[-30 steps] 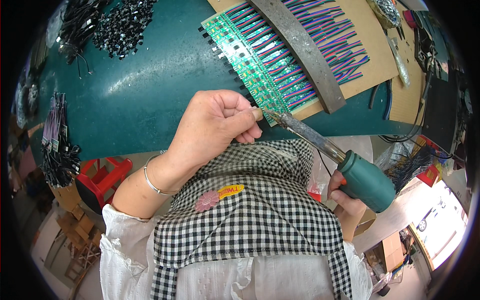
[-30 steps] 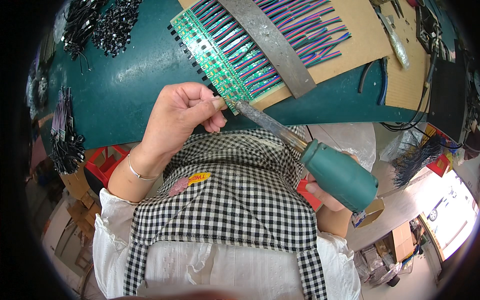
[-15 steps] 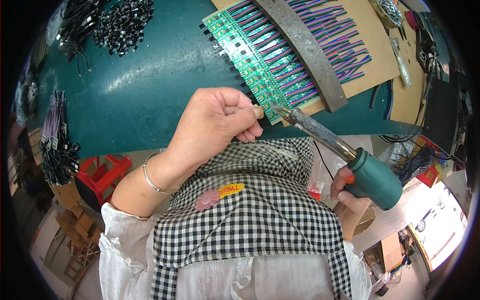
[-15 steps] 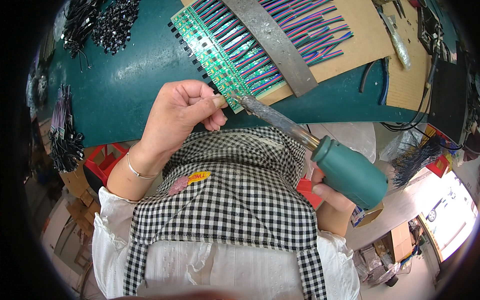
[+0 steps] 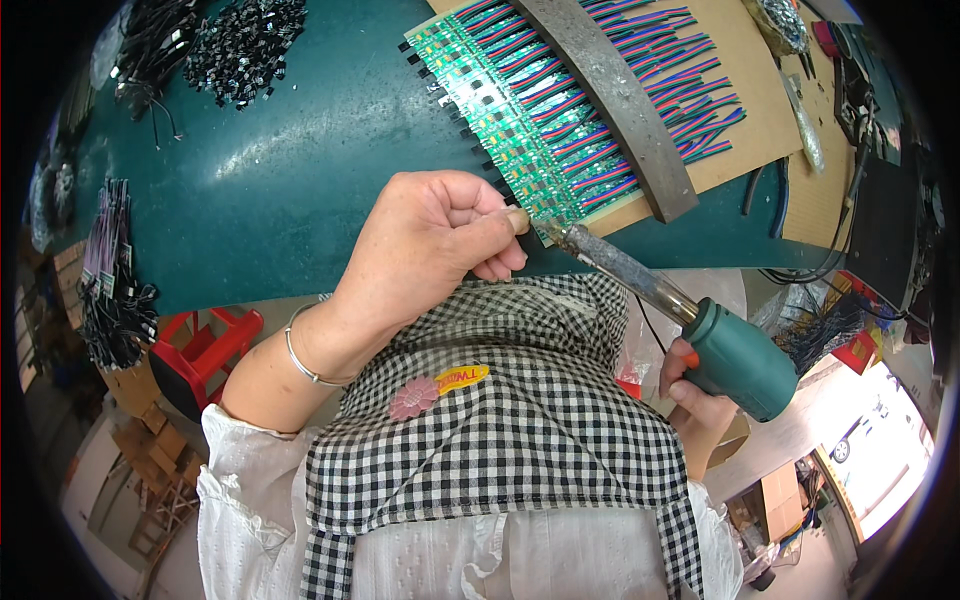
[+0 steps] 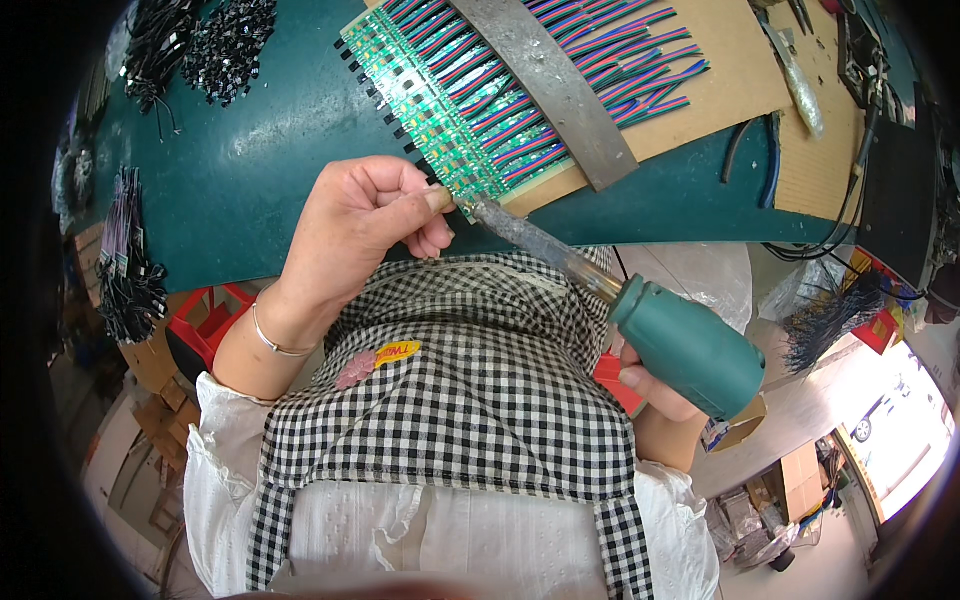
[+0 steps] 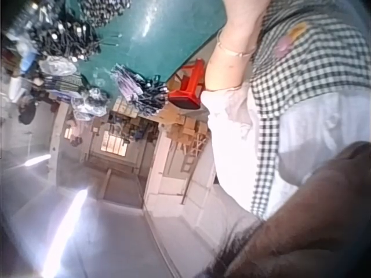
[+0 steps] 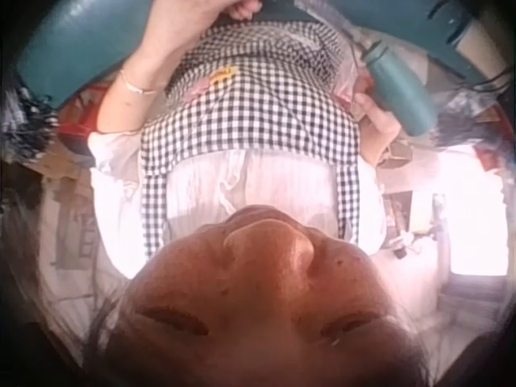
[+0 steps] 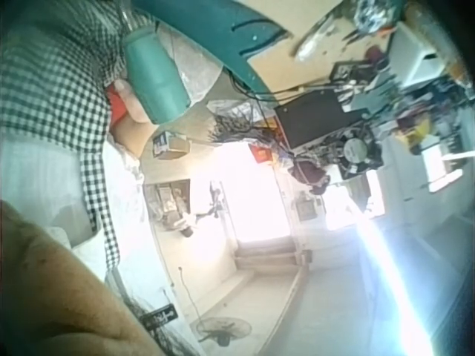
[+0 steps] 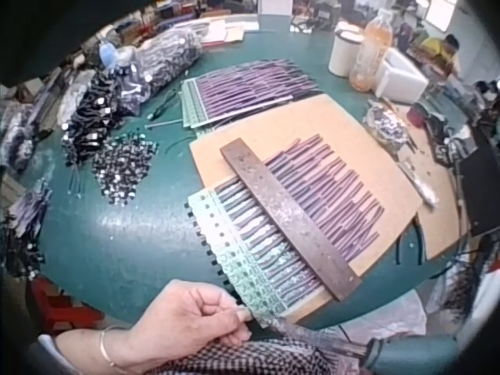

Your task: The person solders small wires and electronic components onto green circuit boards using a soldering iron.

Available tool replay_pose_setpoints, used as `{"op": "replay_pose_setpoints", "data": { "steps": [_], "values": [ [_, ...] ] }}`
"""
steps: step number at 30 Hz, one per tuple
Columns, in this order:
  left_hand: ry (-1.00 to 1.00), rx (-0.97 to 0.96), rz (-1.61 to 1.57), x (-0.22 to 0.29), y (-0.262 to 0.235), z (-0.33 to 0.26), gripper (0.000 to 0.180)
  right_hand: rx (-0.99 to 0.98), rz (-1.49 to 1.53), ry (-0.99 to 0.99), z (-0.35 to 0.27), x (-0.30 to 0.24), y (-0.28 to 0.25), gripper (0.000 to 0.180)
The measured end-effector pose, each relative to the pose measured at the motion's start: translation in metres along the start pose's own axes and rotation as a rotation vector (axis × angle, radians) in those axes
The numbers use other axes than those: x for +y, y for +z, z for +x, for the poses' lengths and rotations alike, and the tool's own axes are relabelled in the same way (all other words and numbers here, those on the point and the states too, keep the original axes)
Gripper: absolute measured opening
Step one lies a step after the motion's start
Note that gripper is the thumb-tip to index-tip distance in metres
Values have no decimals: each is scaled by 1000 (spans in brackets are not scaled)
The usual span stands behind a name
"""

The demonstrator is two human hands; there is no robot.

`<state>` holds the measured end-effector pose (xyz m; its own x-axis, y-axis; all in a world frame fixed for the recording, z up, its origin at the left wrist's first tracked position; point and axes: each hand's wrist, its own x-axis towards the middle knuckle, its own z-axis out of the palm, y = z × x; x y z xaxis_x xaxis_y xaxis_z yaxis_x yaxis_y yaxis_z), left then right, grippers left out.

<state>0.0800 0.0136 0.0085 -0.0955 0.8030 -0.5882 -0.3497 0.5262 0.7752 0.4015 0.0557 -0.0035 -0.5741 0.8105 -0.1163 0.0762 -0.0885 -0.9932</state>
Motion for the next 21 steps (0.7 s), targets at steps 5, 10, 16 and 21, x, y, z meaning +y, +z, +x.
{"op": "replay_pose_setpoints", "data": {
  "steps": [5,10,16,21],
  "values": [
    [1,-6,0,-1,1,2,13,-145,210,-50,15,-7,-6,57],
    [-2,3,-3,-1,-1,2,12,-9,402,-34,18,-13,10,58],
    [-16,6,-15,3,-1,-2,11,11,423,-22,19,-13,17,61],
    [-18,-40,-73,-4,-3,-2,12,-20,384,-57,23,-10,11,62]
  ]
}}
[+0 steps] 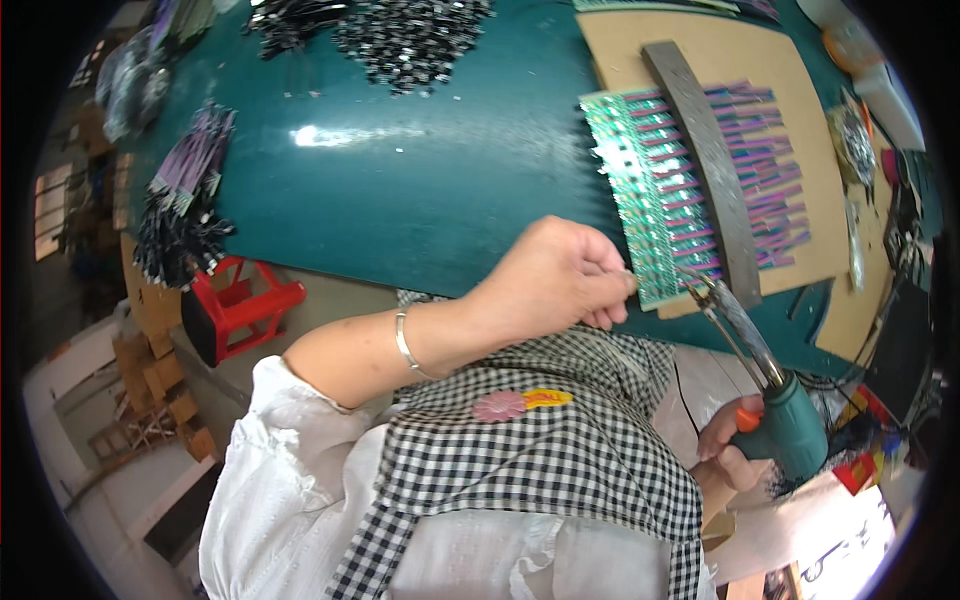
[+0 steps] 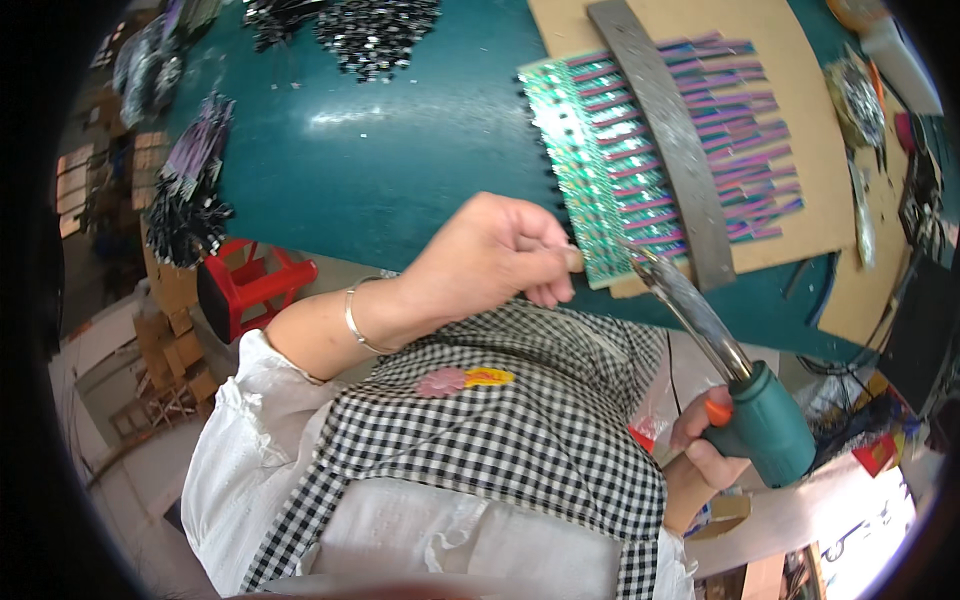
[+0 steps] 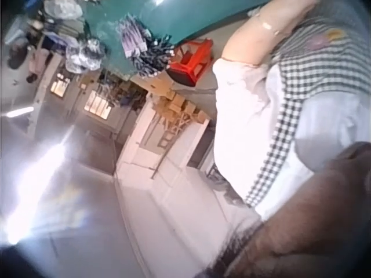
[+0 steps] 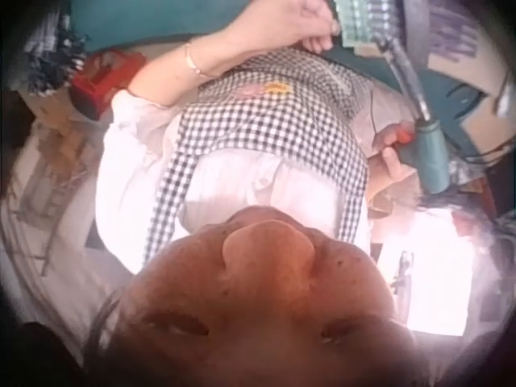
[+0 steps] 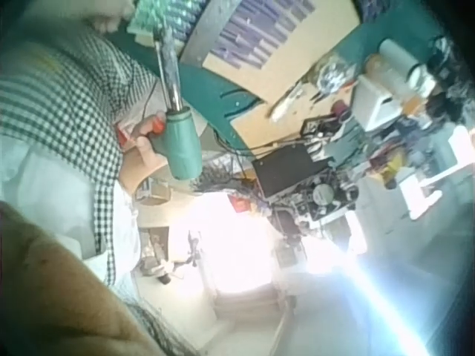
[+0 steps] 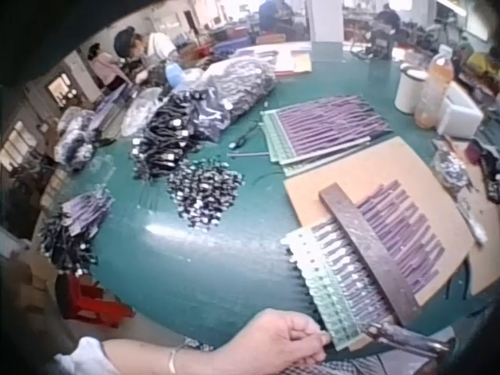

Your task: The person solders small wires and electronic components onto green circuit boards using a soldering iron.

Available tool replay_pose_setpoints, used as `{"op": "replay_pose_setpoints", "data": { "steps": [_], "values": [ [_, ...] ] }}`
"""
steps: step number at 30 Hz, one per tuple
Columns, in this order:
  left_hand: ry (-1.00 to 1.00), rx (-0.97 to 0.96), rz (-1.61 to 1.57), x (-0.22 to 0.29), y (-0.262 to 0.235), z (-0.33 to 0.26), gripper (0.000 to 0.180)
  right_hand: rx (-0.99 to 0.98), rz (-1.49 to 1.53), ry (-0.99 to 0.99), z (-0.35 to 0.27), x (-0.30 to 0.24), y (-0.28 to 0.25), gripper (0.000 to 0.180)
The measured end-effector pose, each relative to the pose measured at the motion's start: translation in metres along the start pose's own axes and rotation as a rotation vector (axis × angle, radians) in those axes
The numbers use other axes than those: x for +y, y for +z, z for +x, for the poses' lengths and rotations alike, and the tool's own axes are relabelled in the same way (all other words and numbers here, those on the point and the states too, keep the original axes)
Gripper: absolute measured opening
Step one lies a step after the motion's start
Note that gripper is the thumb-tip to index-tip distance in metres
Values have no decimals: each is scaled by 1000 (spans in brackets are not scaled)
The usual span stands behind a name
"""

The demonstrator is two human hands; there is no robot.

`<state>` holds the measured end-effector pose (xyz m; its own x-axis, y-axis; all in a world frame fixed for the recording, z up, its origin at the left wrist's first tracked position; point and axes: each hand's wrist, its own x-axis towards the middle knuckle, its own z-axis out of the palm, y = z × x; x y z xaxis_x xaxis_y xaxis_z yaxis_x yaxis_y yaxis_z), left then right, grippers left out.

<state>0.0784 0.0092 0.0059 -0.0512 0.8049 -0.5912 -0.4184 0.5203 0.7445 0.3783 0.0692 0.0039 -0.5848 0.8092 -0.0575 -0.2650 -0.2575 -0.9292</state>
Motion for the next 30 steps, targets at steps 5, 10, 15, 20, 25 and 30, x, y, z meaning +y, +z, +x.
{"op": "replay_pose_setpoints", "data": {
  "steps": [5,10,15,20,25,30],
  "values": [
    [1,-34,33,2,-3,-1,14,-46,-36,-2,11,-3,2,58],
    [255,32,186,11,-38,-11,10,-25,-107,-28,12,-4,6,61],
    [635,924,987,38,-111,-2,11,-90,-53,-38,19,-1,0,59],
    [661,952,1065,41,-148,18,14,-86,-35,-48,19,-3,7,58],
    [601,919,1170,42,-149,16,12,-1,-25,-25,17,0,15,60],
    [604,793,802,37,-115,1,9,-70,29,-7,27,-2,21,58]
  ]
}}
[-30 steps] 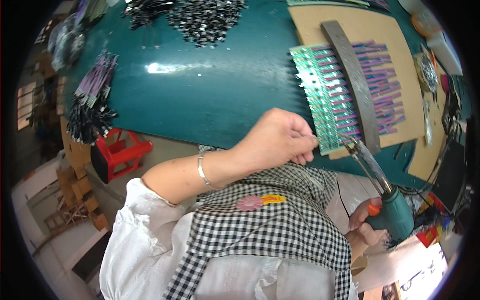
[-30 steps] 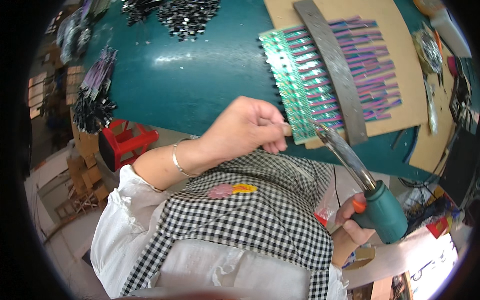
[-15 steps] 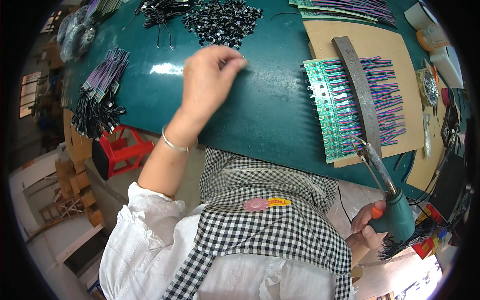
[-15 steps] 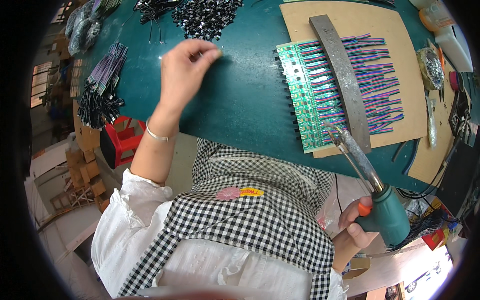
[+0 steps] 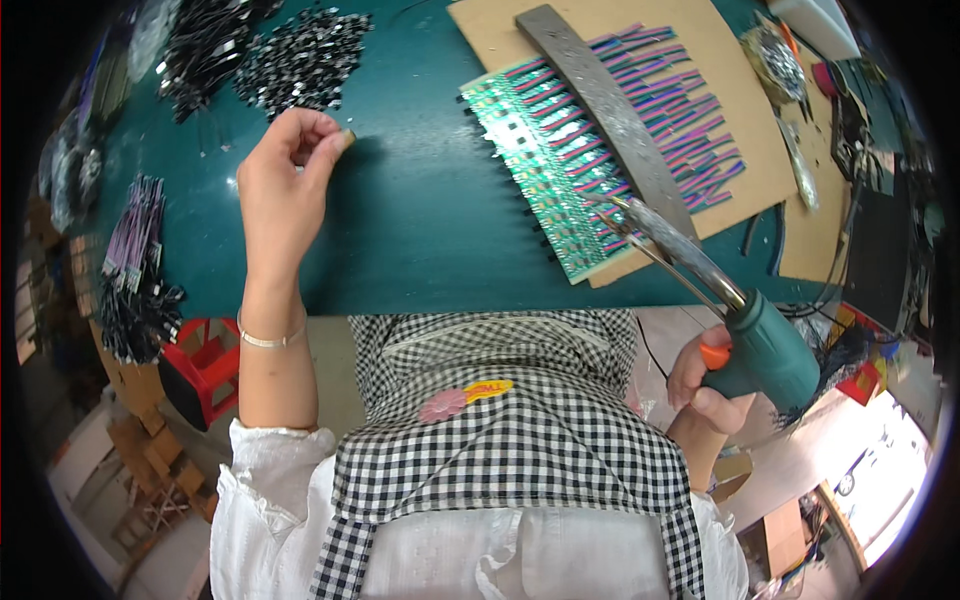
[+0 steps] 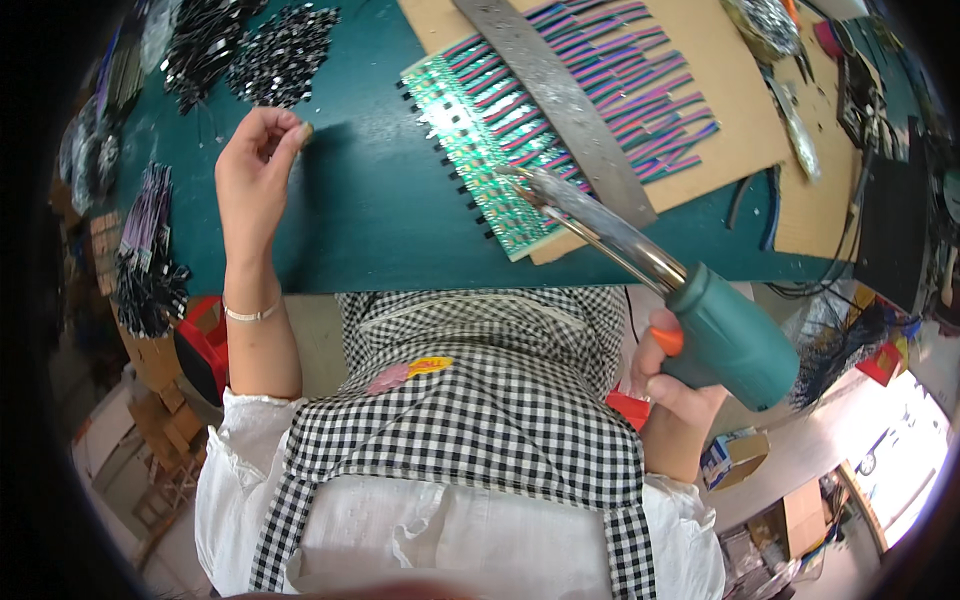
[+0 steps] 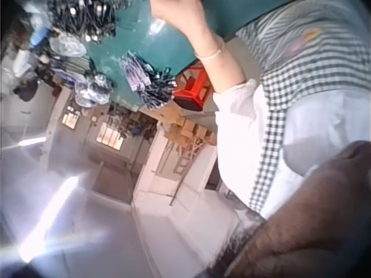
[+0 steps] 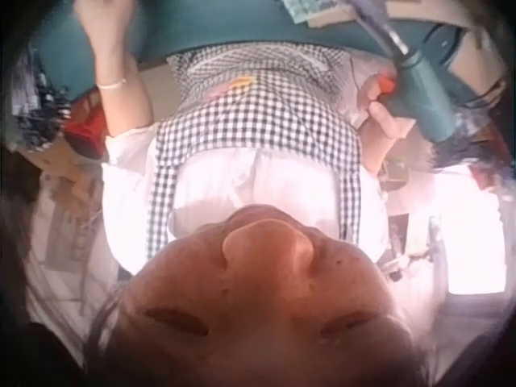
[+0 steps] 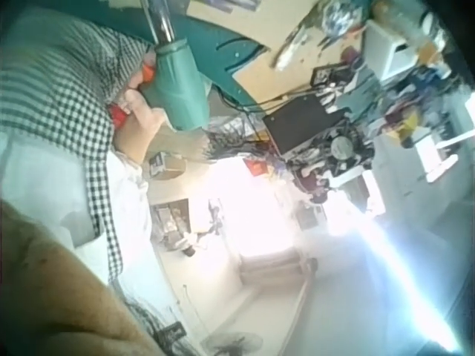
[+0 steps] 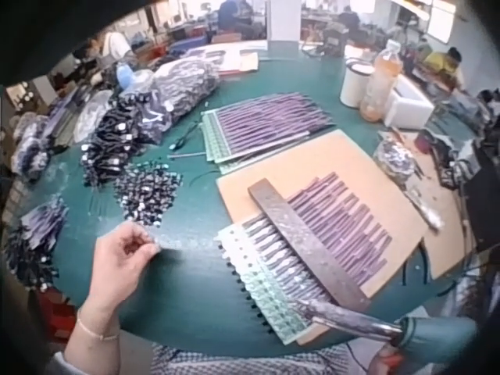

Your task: The person solders small wires and electronic components onto green circuit boards using a soldering iron.

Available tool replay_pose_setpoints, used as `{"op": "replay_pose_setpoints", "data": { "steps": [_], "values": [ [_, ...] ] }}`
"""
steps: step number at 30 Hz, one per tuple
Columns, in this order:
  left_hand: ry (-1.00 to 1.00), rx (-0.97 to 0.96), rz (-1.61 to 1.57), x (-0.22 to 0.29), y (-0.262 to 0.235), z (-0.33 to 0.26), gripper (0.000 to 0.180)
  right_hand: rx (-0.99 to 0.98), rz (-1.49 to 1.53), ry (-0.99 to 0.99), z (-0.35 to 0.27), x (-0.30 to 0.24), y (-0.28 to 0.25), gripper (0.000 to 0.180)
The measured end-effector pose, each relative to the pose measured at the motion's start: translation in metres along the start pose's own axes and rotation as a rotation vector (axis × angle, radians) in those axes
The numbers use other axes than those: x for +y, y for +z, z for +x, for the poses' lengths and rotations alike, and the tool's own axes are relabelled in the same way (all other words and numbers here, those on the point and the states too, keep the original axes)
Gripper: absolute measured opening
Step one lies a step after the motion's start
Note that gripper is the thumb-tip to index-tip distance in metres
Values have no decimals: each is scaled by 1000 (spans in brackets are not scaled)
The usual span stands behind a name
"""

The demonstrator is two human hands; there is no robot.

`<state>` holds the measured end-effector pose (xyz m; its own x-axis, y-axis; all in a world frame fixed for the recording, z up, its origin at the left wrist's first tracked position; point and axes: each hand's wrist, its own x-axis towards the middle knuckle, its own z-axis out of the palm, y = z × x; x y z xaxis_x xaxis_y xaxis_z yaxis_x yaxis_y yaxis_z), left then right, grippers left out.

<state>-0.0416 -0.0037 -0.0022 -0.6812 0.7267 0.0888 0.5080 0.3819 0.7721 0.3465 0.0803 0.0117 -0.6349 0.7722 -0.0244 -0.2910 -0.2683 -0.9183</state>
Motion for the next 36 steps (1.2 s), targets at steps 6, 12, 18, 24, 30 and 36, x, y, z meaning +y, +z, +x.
{"op": "replay_pose_setpoints", "data": {
  "steps": [6,12,18,24,30,36],
  "values": [
    [373,-356,-282,69,23,-52,13,39,21,13,7,6,16,59],
    [770,-535,-558,93,50,-91,15,2,34,202,16,1,45,63],
    [966,-385,-564,94,65,-98,23,31,-33,212,22,5,61,69],
    [1064,-367,-526,92,63,-95,21,3,20,295,22,1,58,69],
    [1071,-381,-466,93,62,-98,21,78,-15,233,25,5,62,70],
    [482,-575,-601,92,60,-106,10,-10,-219,177,26,6,55,67]
  ]
}}
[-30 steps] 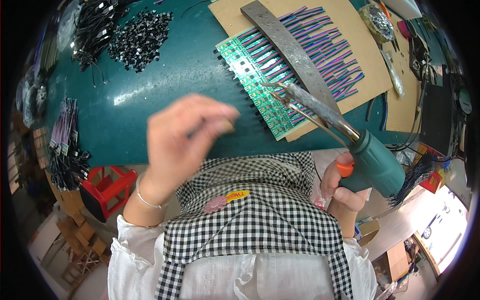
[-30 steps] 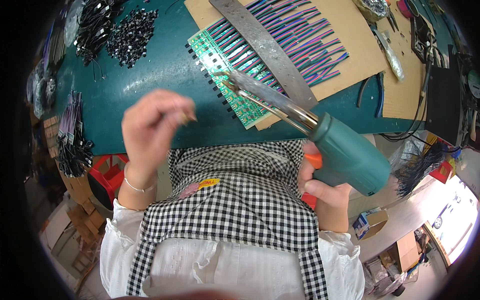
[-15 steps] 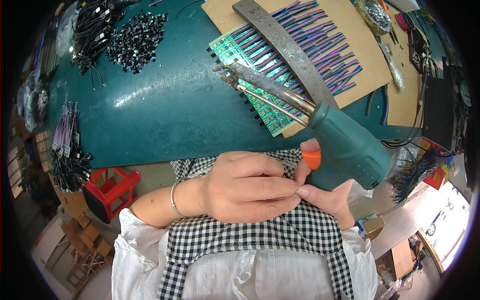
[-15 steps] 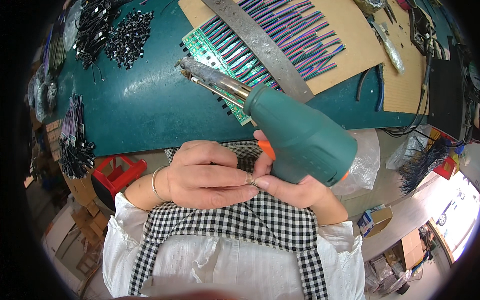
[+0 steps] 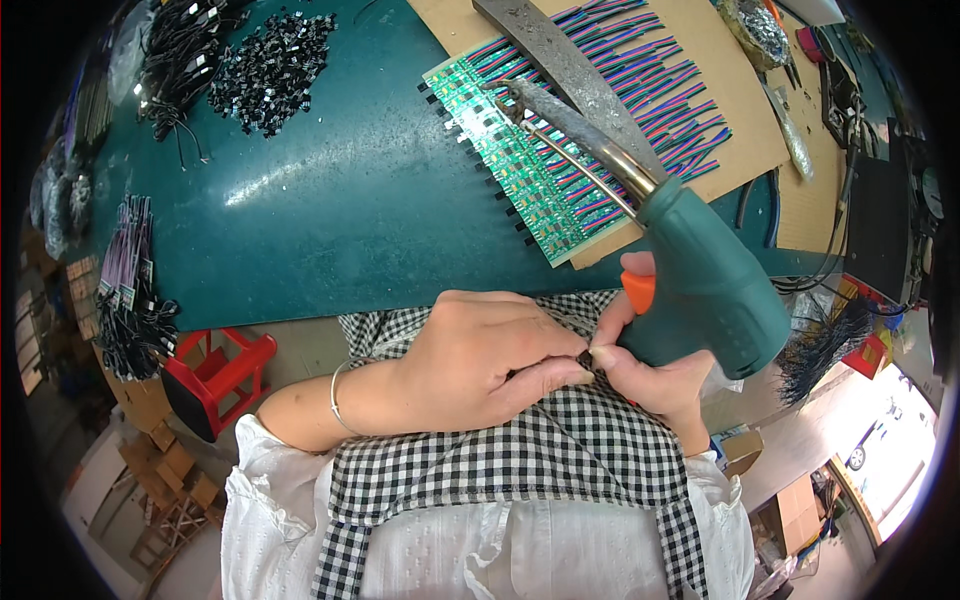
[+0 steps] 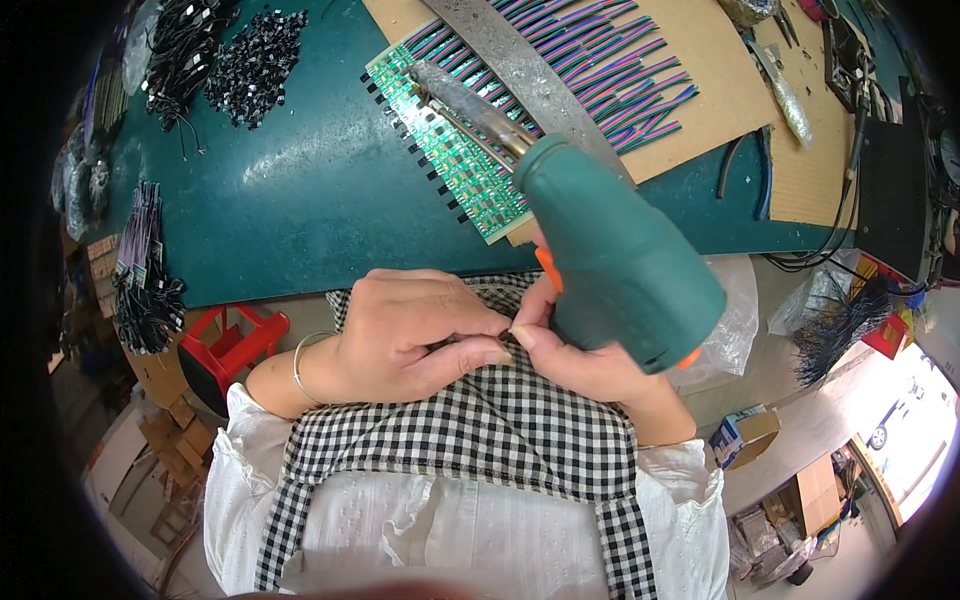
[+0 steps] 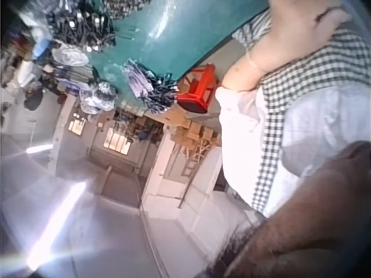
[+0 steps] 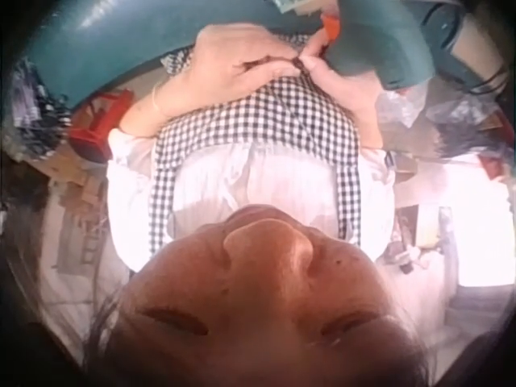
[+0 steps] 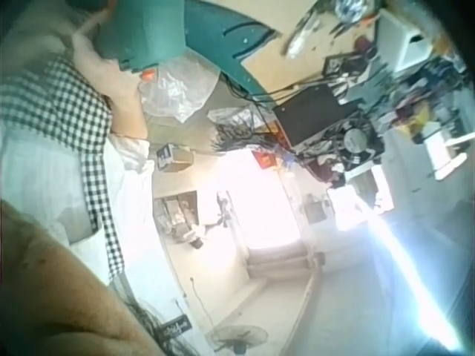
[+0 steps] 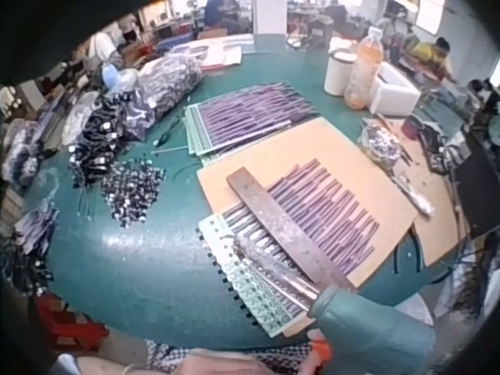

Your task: The person solders small wires and electronic components onto green circuit boards using a soldering iron.

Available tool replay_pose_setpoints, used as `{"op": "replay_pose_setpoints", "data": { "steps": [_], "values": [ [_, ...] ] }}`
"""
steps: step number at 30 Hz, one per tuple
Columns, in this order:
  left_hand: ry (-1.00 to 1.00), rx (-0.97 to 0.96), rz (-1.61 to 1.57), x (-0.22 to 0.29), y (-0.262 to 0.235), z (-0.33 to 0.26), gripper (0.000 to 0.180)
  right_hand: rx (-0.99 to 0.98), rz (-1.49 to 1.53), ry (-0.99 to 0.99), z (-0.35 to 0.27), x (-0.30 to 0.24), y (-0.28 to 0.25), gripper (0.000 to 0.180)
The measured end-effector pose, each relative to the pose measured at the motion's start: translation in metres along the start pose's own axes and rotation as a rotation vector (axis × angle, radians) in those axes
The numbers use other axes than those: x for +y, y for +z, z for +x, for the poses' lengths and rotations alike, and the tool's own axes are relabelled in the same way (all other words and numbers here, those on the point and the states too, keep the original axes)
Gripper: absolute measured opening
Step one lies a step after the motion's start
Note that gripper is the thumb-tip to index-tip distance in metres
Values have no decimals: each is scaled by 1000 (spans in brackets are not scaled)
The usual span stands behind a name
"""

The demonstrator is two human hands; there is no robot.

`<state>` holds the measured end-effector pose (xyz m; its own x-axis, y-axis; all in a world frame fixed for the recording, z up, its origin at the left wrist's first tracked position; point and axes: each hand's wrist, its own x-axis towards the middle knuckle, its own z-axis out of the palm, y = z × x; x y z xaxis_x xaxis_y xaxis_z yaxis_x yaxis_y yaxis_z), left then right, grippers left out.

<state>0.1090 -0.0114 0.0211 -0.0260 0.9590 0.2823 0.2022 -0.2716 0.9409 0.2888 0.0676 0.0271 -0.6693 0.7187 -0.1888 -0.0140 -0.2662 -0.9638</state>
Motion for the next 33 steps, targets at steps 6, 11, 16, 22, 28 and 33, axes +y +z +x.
{"op": "replay_pose_setpoints", "data": {
  "steps": [6,11,16,22,28,33],
  "values": [
    [-264,-142,-57,4,-11,1,8,-157,-310,-106,4,-1,-2,68],
    [-804,149,-465,-12,-10,4,9,149,-159,-37,-15,7,-10,68],
    [-910,148,-488,-21,-16,13,13,191,45,-135,-40,10,-39,67],
    [-970,82,-499,-22,-21,19,11,99,55,-119,-64,17,-69,62],
    [-953,71,-503,-22,-21,19,12,75,-6,-69,-76,17,-75,61],
    [-963,57,-498,-23,-21,21,13,143,-67,-29,-77,18,-72,58]
  ]
}}
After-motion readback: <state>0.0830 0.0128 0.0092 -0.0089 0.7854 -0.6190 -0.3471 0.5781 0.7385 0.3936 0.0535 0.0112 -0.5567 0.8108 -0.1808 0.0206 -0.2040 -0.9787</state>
